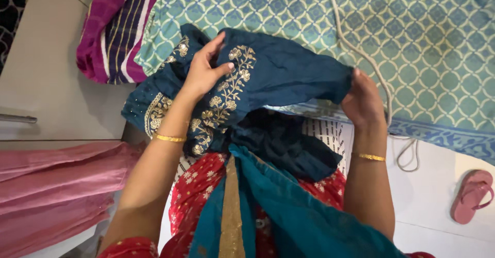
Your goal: The person irons a dark blue garment with gold embroidery on a patterned bedsheet. They spray the fabric with water, smooth it by hand, and use an electric iron to press the material, repeating the process on different sections.
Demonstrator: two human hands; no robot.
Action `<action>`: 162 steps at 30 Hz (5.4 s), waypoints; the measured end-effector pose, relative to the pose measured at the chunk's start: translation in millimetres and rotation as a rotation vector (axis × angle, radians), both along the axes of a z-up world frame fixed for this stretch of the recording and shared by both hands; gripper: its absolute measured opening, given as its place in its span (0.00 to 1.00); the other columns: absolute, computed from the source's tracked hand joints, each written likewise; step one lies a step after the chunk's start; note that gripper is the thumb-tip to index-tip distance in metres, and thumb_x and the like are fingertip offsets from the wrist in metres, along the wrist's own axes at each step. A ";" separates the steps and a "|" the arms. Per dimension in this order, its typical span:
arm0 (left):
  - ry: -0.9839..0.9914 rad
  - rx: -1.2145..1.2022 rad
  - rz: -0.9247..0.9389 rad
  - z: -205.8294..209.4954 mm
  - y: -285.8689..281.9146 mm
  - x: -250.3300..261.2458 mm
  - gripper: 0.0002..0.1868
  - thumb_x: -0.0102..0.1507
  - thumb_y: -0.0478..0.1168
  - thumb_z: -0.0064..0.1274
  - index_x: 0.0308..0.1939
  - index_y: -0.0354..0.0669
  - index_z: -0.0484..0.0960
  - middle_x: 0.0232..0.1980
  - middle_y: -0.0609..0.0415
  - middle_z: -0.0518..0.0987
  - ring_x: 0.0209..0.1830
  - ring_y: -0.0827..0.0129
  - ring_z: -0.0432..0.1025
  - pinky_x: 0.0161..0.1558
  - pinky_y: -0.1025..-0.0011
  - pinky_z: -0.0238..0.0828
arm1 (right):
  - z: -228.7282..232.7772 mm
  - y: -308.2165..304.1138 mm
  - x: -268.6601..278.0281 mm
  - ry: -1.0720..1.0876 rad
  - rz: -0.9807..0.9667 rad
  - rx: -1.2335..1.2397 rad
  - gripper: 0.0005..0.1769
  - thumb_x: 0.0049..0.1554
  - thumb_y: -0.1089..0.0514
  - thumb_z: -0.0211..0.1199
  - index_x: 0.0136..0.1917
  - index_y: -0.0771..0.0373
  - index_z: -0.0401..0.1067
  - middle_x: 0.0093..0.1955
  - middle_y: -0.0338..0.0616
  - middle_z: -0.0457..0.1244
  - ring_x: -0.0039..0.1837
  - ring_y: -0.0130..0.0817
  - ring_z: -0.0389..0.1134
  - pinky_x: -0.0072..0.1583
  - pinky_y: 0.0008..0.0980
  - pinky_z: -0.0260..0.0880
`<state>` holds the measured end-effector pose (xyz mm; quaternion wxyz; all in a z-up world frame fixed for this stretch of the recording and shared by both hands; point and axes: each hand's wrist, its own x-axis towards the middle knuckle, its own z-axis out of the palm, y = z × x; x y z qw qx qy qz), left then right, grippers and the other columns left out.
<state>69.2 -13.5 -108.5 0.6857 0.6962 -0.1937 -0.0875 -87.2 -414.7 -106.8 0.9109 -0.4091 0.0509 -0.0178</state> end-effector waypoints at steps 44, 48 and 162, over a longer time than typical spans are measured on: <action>0.697 -0.318 0.164 19.3 47.4 -49.7 0.12 0.67 0.41 0.56 0.48 0.35 0.81 0.41 0.53 0.85 0.36 0.70 0.79 0.43 0.71 0.77 | 0.4 50.9 2.6 -0.103 -0.158 -0.793 0.38 0.60 0.66 0.64 0.80 0.65 0.53 0.73 0.47 0.59 0.72 0.36 0.63 0.70 0.33 0.64; 0.417 -0.491 0.179 46.7 58.8 -57.3 0.10 0.67 0.40 0.58 0.50 0.40 0.80 0.44 0.55 0.82 0.40 0.71 0.79 0.46 0.70 0.78 | 35.2 54.0 -10.7 -0.237 -0.280 -1.031 0.38 0.64 0.65 0.66 0.81 0.69 0.51 0.74 0.53 0.61 0.73 0.40 0.63 0.74 0.35 0.63; -0.375 0.638 0.326 24.8 -8.5 80.8 0.15 0.58 0.41 0.67 0.43 0.35 0.82 0.35 0.41 0.83 0.35 0.51 0.80 0.40 0.61 0.75 | -0.6 20.9 100.5 -0.057 -0.259 -0.843 0.23 0.63 0.57 0.67 0.66 0.72 0.68 0.55 0.42 0.69 0.52 0.24 0.71 0.52 0.23 0.72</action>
